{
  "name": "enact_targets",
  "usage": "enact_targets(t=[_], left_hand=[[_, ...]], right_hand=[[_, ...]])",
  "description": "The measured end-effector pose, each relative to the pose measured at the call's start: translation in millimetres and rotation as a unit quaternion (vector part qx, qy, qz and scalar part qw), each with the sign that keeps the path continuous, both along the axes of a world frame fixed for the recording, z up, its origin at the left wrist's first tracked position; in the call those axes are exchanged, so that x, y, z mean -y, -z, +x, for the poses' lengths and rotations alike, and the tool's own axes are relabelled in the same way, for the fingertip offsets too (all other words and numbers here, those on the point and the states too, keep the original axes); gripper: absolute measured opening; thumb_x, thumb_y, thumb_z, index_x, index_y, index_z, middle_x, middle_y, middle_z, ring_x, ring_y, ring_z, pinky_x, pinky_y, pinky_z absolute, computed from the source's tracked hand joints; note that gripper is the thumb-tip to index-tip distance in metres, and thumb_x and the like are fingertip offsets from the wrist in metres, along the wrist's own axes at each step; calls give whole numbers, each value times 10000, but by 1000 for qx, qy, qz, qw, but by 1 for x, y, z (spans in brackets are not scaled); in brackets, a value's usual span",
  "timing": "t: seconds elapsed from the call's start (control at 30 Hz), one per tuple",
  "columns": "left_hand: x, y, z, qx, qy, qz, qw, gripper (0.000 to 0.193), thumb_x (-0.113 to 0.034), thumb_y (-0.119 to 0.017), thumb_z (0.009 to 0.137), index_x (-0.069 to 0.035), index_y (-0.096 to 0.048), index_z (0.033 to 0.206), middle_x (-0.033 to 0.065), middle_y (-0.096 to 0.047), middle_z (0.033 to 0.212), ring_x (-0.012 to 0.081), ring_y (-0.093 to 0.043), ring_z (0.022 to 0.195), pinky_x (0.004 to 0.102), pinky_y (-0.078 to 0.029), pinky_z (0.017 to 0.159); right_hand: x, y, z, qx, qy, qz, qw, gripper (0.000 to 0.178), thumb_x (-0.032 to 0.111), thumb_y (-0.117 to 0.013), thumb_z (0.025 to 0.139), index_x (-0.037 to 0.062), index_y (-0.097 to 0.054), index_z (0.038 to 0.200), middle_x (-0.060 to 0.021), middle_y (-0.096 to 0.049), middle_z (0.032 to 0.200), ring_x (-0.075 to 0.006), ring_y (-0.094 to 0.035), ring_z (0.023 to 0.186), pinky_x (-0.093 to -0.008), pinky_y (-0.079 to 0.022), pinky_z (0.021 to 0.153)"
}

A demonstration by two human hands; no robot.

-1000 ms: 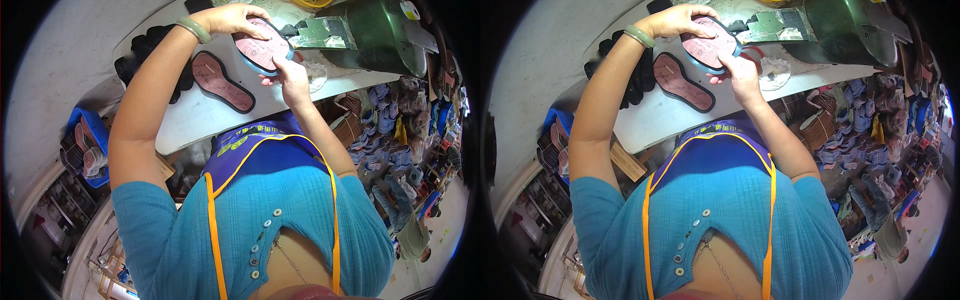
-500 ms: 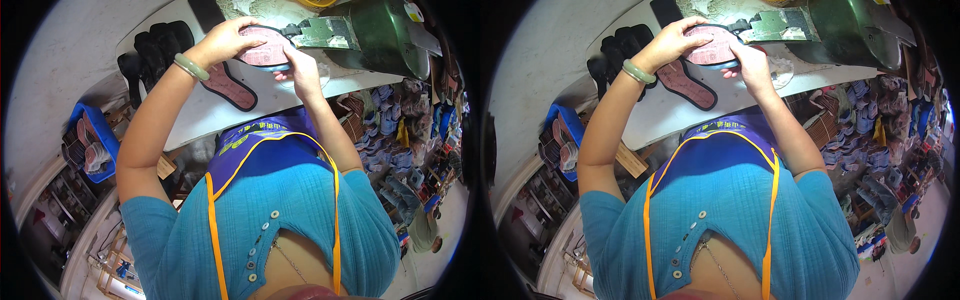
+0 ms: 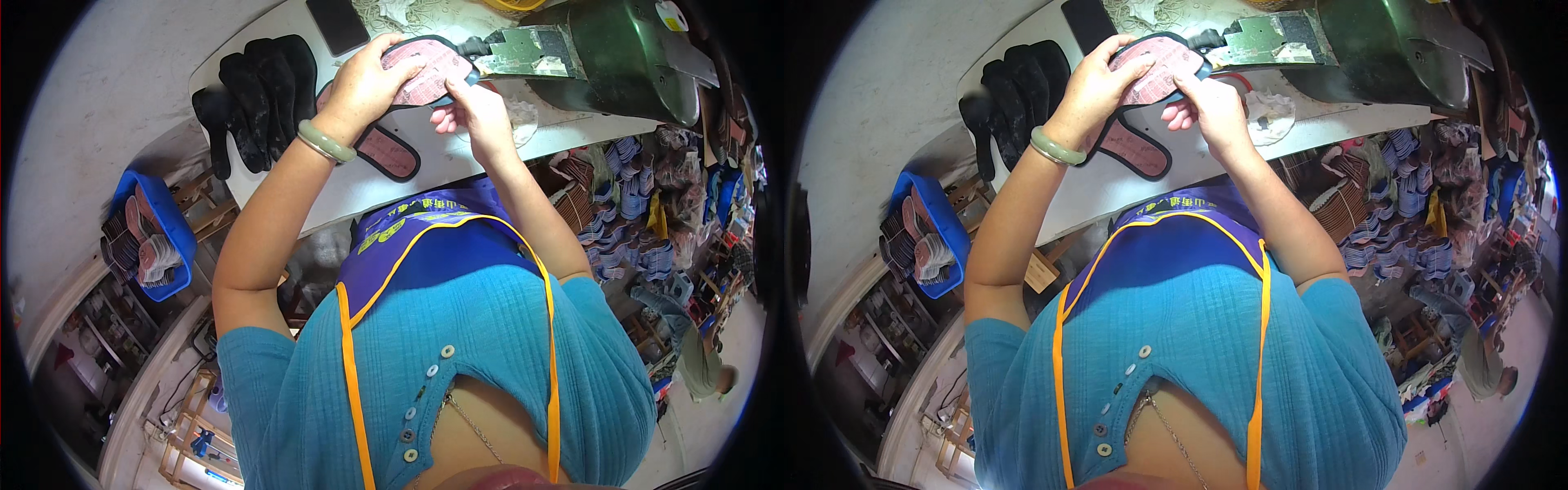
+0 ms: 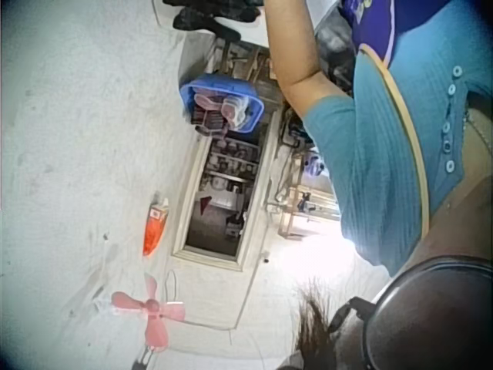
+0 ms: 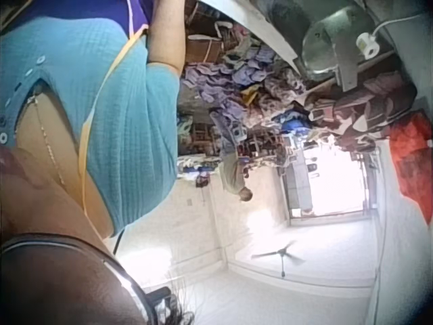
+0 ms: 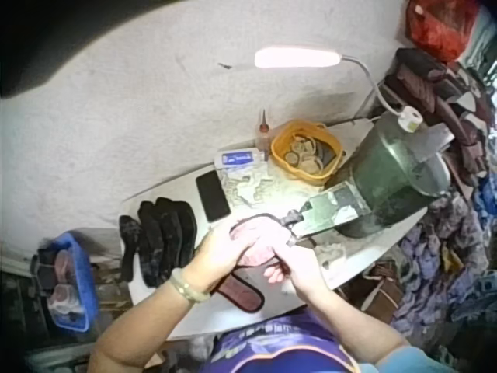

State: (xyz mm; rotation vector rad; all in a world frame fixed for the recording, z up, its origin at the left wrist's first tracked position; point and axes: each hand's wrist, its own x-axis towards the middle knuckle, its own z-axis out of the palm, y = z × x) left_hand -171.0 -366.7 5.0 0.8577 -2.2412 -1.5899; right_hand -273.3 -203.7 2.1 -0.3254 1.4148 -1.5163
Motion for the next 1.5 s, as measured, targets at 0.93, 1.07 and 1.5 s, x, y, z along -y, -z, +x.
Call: enact_targets(t=[0.93,1.07,1.5], left_hand=[[-26,-8,-22,23,-122,-95,988,650,-452,-770,691,52,-519,1015,231,-616,951,348,-622,906,393,-497,799],[-23,0,-28,31,-136,-142,980,662,-437,-776,683,76,-515,1010,236,-570,1015,346,-588,969,399,-476,842],[-9,11,-57,63,-180,-108,976,773,-450,-780,674,168,-489,1036,290,-485,1110,380,-548,1023,396,-452,904]], right_hand=[[-29,-5,-3,110,-120,-49,985,331,175,-540,932,-11,-496,1201,-134,-659,940,-185,-661,745,-288,-547,691],[-32,-12,-17,114,-154,-40,981,359,174,-544,925,-13,-477,1224,-132,-662,940,-170,-657,711,-269,-539,675],[-48,-29,-38,89,-127,8,988,401,218,-523,929,-65,-478,1209,-153,-660,891,-166,-651,643,-247,-546,550]])
